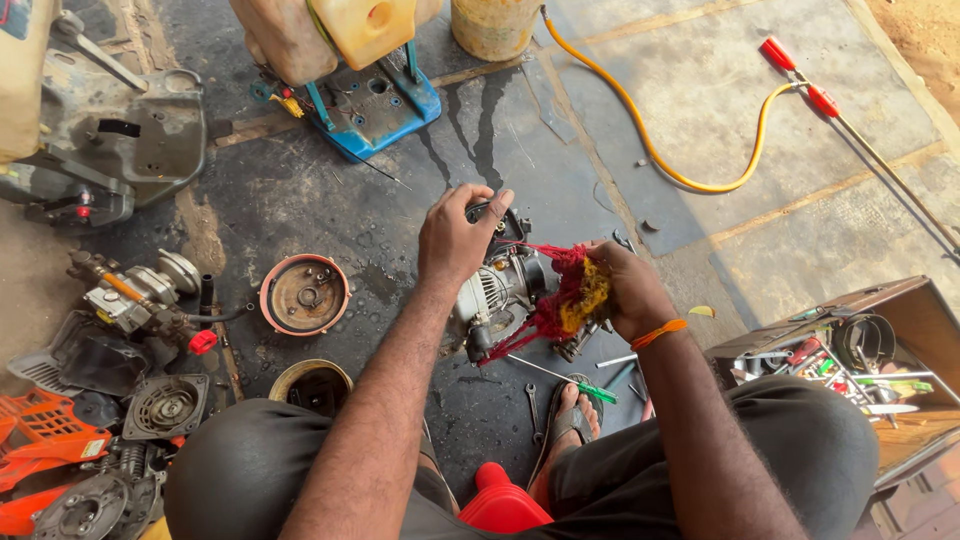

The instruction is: The person sits on the floor of a repair workshop and wipes down a small red engine of a brush cutter using a red cloth, turning the engine and working the cloth over its housing, recoil starter and side surfaces. They hold the engine steady with one hand while wiping with the other, repositioning it repeatedly to reach different sides.

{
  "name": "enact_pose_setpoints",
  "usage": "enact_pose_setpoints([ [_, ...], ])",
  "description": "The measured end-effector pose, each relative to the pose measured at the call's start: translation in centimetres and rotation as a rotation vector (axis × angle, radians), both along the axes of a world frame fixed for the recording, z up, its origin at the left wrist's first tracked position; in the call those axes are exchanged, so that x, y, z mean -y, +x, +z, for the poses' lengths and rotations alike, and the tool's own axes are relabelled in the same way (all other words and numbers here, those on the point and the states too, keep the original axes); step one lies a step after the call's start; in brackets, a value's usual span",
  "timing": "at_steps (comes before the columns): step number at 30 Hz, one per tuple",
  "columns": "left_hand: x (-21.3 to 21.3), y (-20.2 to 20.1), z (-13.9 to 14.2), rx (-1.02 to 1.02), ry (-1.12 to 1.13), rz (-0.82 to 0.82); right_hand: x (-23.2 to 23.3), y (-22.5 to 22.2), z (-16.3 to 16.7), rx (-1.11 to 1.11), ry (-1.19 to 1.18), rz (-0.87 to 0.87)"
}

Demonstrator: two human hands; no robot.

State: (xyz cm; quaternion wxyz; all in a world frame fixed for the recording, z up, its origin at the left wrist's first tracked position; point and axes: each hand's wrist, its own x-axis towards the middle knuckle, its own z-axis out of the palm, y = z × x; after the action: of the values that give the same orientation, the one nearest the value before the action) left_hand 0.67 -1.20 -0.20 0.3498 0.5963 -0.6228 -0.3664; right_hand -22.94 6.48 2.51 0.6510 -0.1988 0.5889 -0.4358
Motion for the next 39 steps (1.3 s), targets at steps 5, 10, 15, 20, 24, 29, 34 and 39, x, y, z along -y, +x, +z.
enact_pose_setpoints([
  [5,-0.3,-0.4,0.8,0.359,-0.243,0.013,-1.4,1.5,1.5,-0.058,0.099,0.262],
  [10,-0.6,-0.3,0.7,0.225,0.057,-0.046,-2.1,3.5,1.0,-0.041,-0.255,0.798],
  [15,-0.2,0.3,0.2,0.193,0.093,-0.129,-1.1,4.1,-0.5,-0.329,-0.341,0.761],
  [20,-0.4,0.8,-0.5,0.117,0.113,-0.149,-0.3,4.5,0.5,0.088,-0.262,0.365],
  [24,-0.9,1.1,-0.4,0.100,0.133,-0.145,-0.2,4.7,3.0,0.184,-0.310,0.355],
  [29,-1.2,0.5,0.3,0.239,-0.056,-0.071,0.7,3.6,3.4,0.254,-0.290,0.267],
  [34,-2.6,-0.7,0.8,0.415,-0.069,-0.089,1.9,-2.3,0.5,0.270,-0.115,-0.099],
  [39,-3.0,-1.4,0.8,0.484,0.000,-0.089,1.2,-1.8,-3.5,0.158,-0.240,-0.198],
])
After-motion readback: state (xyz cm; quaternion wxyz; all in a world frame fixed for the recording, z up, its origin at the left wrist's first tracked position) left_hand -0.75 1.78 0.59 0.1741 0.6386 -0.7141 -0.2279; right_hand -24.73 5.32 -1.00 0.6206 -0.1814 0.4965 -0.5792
